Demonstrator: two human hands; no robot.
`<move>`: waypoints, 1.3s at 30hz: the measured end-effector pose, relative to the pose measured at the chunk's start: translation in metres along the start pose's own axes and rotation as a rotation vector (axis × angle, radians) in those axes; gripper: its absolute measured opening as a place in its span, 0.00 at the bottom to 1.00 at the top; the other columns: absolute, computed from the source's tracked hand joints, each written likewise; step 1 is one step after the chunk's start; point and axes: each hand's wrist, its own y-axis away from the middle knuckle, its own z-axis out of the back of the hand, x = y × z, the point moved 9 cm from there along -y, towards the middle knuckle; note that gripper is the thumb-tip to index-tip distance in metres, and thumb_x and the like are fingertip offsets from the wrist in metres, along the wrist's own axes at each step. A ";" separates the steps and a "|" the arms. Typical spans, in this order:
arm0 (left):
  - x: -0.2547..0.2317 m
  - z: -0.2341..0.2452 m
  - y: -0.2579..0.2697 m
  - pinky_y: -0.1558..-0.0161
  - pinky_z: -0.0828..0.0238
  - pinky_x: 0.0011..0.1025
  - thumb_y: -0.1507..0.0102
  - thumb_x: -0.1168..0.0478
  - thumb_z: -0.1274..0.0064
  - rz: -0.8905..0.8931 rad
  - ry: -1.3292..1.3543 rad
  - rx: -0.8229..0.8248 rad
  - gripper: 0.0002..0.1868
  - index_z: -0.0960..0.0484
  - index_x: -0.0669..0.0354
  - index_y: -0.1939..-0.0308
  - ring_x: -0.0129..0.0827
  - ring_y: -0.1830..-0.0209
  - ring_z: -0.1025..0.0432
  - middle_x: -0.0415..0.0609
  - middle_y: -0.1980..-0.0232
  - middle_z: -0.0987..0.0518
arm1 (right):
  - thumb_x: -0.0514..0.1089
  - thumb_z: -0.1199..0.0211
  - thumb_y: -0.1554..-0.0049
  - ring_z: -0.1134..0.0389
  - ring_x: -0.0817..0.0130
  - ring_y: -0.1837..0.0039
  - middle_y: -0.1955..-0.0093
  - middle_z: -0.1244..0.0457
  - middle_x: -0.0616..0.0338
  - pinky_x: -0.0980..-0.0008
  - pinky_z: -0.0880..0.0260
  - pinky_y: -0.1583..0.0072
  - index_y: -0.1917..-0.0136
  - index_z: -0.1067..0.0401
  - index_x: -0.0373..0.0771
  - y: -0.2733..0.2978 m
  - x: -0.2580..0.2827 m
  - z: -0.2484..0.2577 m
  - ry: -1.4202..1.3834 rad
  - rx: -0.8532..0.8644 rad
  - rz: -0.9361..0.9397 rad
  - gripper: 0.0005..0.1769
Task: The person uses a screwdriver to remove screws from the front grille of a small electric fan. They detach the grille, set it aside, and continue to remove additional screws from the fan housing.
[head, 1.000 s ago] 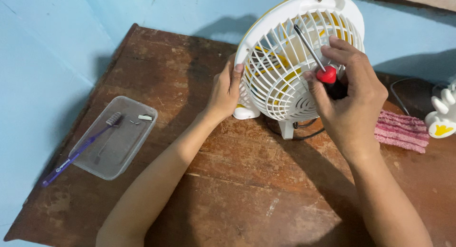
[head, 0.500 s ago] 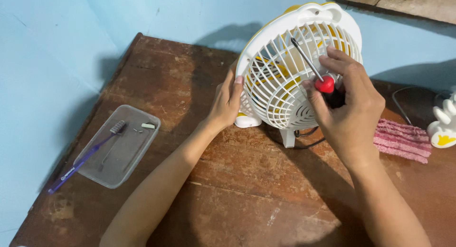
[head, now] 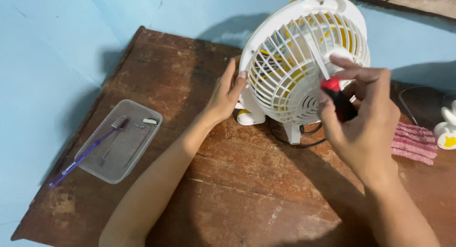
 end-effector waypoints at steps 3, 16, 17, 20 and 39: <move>-0.015 0.005 -0.001 0.37 0.28 0.45 0.22 0.49 0.63 -0.134 -0.059 -0.033 0.24 0.39 0.55 0.25 0.44 0.33 0.26 0.60 0.32 0.22 | 0.36 0.29 0.39 0.25 0.64 0.51 0.41 0.32 0.52 0.69 0.24 0.50 0.38 0.31 0.32 0.012 0.013 -0.011 0.187 0.118 0.015 0.19; 0.010 0.018 0.009 0.55 0.21 0.32 0.24 0.50 0.56 -0.105 0.015 -0.173 0.23 0.33 0.64 0.34 0.31 0.55 0.18 0.57 0.52 0.14 | 0.39 0.33 0.45 0.28 0.55 0.53 0.52 0.32 0.54 0.58 0.26 0.51 0.45 0.25 0.37 0.040 0.026 -0.077 0.284 0.463 -0.005 0.14; 0.013 0.020 0.011 0.56 0.21 0.32 0.24 0.50 0.56 -0.095 -0.002 -0.200 0.22 0.33 0.64 0.35 0.32 0.56 0.18 0.57 0.53 0.14 | 0.39 0.33 0.45 0.28 0.55 0.52 0.51 0.31 0.54 0.58 0.26 0.51 0.46 0.25 0.37 0.040 0.028 -0.077 0.281 0.448 0.003 0.13; 0.019 0.021 0.014 0.57 0.21 0.32 0.25 0.49 0.57 -0.068 -0.001 -0.223 0.23 0.32 0.64 0.34 0.31 0.57 0.18 0.56 0.53 0.14 | 0.39 0.33 0.46 0.28 0.55 0.52 0.48 0.31 0.52 0.58 0.26 0.50 0.46 0.24 0.36 0.037 0.030 -0.079 0.271 0.422 0.043 0.13; -0.002 0.010 0.024 0.50 0.20 0.32 0.26 0.47 0.55 -0.122 0.131 -0.203 0.27 0.33 0.63 0.30 0.31 0.53 0.18 0.56 0.50 0.14 | 0.39 0.32 0.58 0.31 0.63 0.51 0.50 0.30 0.60 0.63 0.26 0.52 0.47 0.21 0.35 0.049 0.064 -0.106 0.706 0.577 0.463 0.23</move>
